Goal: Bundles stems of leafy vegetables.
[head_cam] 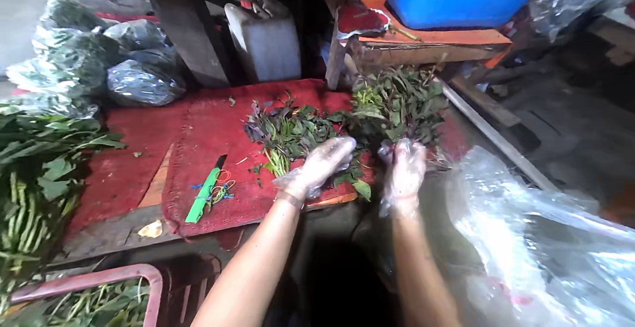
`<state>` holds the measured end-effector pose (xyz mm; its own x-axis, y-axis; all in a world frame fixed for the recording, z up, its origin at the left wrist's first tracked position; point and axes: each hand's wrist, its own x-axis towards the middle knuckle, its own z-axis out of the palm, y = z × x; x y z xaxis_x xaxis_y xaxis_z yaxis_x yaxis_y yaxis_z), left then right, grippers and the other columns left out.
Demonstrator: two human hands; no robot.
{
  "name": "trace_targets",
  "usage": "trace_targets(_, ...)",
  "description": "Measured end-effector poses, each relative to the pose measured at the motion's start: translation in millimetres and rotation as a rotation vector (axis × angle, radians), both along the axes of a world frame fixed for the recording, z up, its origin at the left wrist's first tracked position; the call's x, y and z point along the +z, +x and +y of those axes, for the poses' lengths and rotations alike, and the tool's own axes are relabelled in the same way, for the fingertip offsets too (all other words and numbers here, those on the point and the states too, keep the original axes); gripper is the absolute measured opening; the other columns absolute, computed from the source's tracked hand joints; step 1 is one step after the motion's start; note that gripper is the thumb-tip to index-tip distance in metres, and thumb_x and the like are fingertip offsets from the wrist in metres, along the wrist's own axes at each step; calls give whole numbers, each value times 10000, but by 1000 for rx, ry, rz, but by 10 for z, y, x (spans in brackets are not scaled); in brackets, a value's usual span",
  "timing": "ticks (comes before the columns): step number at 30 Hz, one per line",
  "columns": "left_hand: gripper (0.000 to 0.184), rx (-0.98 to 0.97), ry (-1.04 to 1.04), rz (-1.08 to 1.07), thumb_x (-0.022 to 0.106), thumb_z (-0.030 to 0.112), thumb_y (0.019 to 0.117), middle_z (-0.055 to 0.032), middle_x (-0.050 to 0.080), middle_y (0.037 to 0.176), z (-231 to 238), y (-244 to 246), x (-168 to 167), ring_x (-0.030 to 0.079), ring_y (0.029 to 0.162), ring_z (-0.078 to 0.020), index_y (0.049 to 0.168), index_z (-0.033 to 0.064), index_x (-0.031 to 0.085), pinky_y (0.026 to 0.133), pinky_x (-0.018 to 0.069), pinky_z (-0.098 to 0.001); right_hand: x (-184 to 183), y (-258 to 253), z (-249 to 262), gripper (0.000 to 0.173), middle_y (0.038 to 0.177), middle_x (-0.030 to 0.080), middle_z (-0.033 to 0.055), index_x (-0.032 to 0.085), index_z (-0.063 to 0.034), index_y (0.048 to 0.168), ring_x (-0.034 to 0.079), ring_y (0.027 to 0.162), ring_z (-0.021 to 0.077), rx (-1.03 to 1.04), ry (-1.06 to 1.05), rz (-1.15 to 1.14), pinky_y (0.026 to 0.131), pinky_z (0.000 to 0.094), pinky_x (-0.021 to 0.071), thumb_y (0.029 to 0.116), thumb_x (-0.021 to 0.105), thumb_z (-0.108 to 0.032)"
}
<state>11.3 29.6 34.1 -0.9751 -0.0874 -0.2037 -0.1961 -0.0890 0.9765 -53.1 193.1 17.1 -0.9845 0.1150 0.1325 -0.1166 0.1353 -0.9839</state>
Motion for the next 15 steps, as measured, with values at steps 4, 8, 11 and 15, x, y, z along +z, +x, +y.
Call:
trace_targets(4, 362, 90, 87, -195, 495, 441, 1069, 21, 595, 735, 63, 63, -19, 568, 592, -48, 1168, 106, 592, 528, 501, -208, -196, 698, -329, 199, 835, 649, -44, 480, -22, 1194, 667, 748, 57, 430, -428, -118, 750, 271, 601, 1059, 364, -111)
trace_targets(8, 287, 216, -1, -259, 502, 206, 1083, -75, 651, 1057, -164, 181, -174, 602, 879, -119, 1306, 49, 590, 789, 521, -290, -293, 612, 11, 298, 1060, 725, 90, 654, 79, 1193, 703, 952, 89, 582, 18, -4, 883, 288, 597, 1058, 469, -112)
trace_targets(11, 432, 119, 261, -84, 509, 486, 1045, -9, 683, 1182, -260, 119, -300, 662, 997, -119, 1366, 206, 584, 813, 569, -304, -212, 525, 113, 191, 1060, 713, 117, 712, 43, 1066, 707, 917, 102, 550, 209, 154, 831, 276, 611, 951, 650, -96)
trace_targets(15, 518, 117, 252, -189, 522, 614, 993, 0, 686, 1177, -208, 94, -324, 650, 1015, -133, 1294, 208, 633, 812, 558, -324, -169, 577, -90, 159, 1009, 753, 114, 782, -6, 987, 719, 930, 109, 575, 390, 433, 844, 252, 591, 949, 655, -94)
